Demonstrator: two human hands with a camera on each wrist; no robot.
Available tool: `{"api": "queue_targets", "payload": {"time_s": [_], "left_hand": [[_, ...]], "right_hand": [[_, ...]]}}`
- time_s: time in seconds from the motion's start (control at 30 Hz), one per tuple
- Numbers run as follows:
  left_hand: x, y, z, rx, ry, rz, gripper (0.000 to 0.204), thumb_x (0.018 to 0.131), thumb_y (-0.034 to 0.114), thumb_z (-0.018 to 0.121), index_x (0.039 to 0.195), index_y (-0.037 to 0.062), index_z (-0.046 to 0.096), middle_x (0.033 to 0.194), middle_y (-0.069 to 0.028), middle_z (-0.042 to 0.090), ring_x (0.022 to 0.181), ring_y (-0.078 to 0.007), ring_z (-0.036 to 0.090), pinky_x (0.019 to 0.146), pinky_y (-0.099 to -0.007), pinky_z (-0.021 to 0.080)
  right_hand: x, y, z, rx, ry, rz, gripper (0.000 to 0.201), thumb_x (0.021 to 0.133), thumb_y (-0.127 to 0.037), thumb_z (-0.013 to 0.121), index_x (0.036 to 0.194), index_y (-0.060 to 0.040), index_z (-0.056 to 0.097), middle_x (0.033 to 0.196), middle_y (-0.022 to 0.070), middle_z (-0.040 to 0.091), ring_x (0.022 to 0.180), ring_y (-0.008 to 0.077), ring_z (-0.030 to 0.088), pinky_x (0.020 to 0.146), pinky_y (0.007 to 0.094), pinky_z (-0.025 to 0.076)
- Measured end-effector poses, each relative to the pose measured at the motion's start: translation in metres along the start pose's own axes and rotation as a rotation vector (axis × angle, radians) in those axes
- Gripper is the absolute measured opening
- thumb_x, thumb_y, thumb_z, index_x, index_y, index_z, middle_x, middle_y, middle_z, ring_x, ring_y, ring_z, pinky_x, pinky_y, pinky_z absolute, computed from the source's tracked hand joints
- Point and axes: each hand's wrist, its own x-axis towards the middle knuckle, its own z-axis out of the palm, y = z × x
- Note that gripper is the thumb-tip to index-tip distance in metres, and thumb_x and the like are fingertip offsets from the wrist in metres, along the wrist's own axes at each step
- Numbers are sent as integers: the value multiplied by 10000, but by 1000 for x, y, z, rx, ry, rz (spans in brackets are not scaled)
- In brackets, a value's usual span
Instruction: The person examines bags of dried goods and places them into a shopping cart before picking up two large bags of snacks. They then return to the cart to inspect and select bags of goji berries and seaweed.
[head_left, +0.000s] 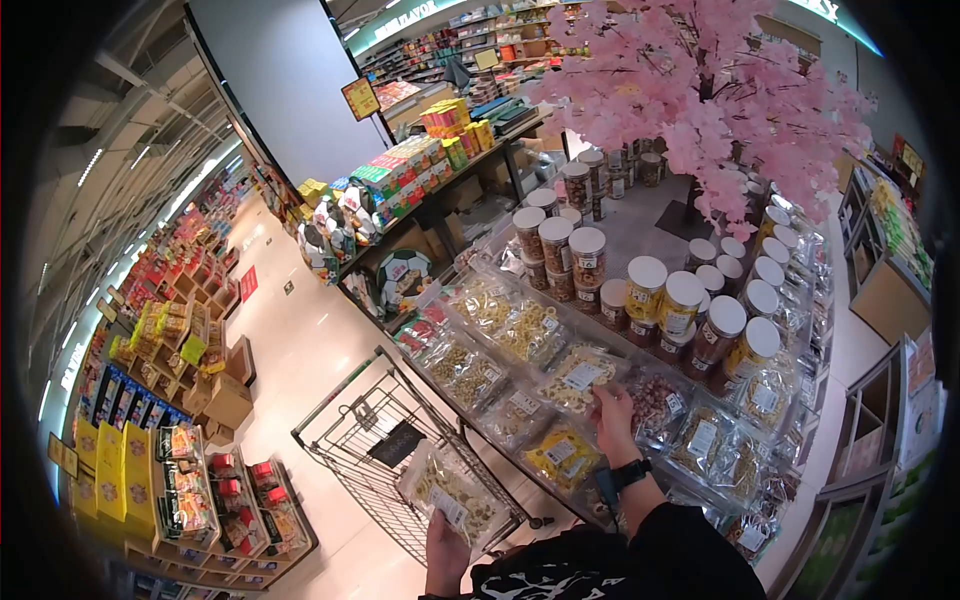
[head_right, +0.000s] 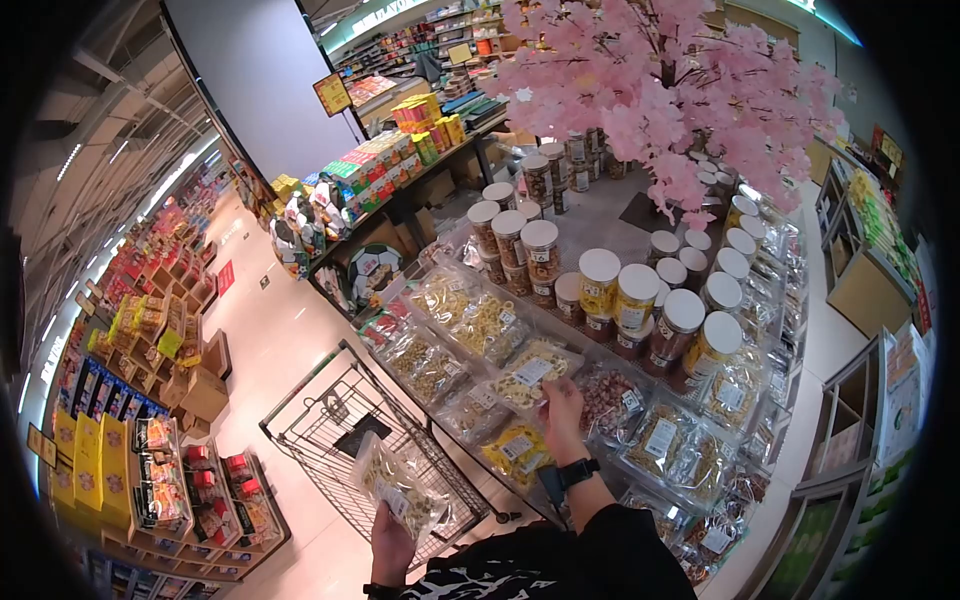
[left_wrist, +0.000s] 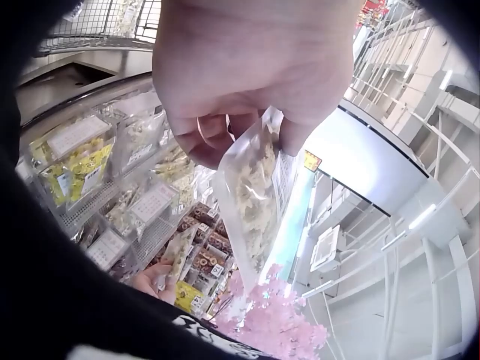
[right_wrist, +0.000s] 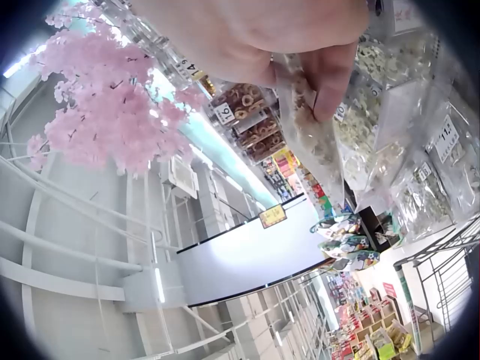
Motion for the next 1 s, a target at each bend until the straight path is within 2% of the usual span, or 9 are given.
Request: {"api": "queue_targets", "payload": {"time_s": [0.17, 0.27, 0.33, 0.43, 0.53, 0.67, 0.83, 0.9, 1.0], "left_hand": [[-1, 3, 2, 1, 36, 34, 491, 1064, 299, 453, 1487, 55, 398, 1448, -108, 539, 1314, -285, 530, 1139, -481, 382], [-3, 6, 11, 16, 61, 40, 483, 1068, 305, 444, 1480, 55, 410, 1437, -108, 547, 1313, -290, 532, 1137, -483, 386], [-5, 5, 19, 24, 98, 24, 475, 1073, 321, 435, 1471, 62, 426, 1412, -112, 567, 1307, -296, 536, 1127, -478, 401], [-4, 2, 19, 8, 97, -7, 456, 1074, 326, 440, 1450, 69, 447, 1386, -110, 587, 1294, -294, 547, 1112, -476, 421], [-2, -4, 16, 17, 140, 5, 406, 1068, 293, 463, 1413, 78, 478, 1324, -90, 621, 1208, -270, 607, 1025, -450, 498], [2, -8, 18, 138, 188, 14, 347, 1051, 221, 520, 1352, 49, 517, 1231, -76, 654, 1081, -224, 658, 896, -382, 551], [17, -20, 10, 626, 266, 45, 312, 1005, 163, 628, 1245, -33, 584, 1038, -75, 689, 901, -136, 650, 761, -288, 536], [17, -21, 18, 660, 268, 46, 323, 1004, 182, 636, 1251, -21, 595, 1003, -78, 696, 854, -123, 643, 735, -273, 533], [16, -15, 22, 758, 213, 22, 343, 1014, 185, 617, 1301, 1, 577, 1050, -104, 706, 867, -133, 663, 731, -260, 528]], "right_hand": [[56, 16, 1, -48, -54, 83, 76, 954, -94, 626, 997, -38, 596, 796, 44, 601, 650, 182, 622, 536, 329, 524], [83, 34, -4, 62, -23, 188, 148, 944, -83, 632, 1068, -48, 560, 915, 35, 579, 812, 147, 626, 655, 306, 560], [99, 54, -19, 181, -40, 82, 121, 947, -82, 617, 1047, -52, 557, 990, 37, 562, 908, 154, 616, 779, 329, 560], [94, 71, -33, 198, -68, 99, 211, 955, -87, 599, 1160, -39, 587, 1114, 56, 612, 1004, 160, 616, 875, 341, 540], [8, 45, 13, -15, 33, -53, 326, 965, -101, 592, 1287, -52, 602, 1200, 72, 655, 996, 148, 639, 828, 306, 536], [-70, 39, 28, -275, -703, 293, 349, 997, -237, 638, 1286, -41, 637, 1045, 57, 716, 797, 108, 657, 686, 253, 509], [-98, 64, 25, -854, -1107, 236, 432, 931, -301, 743, 1242, -17, 648, 851, 7, 686, 703, 57, 613, 557, 205, 449], [-97, 56, 27, -862, -1048, 369, 403, 909, -267, 775, 1215, -36, 653, 918, -3, 696, 713, 56, 609, 596, 197, 477], [-72, 70, 23, -388, -651, 201, 227, 926, -215, 752, 1016, -62, 610, 893, 10, 696, 759, 80, 655, 608, 242, 514]]}}
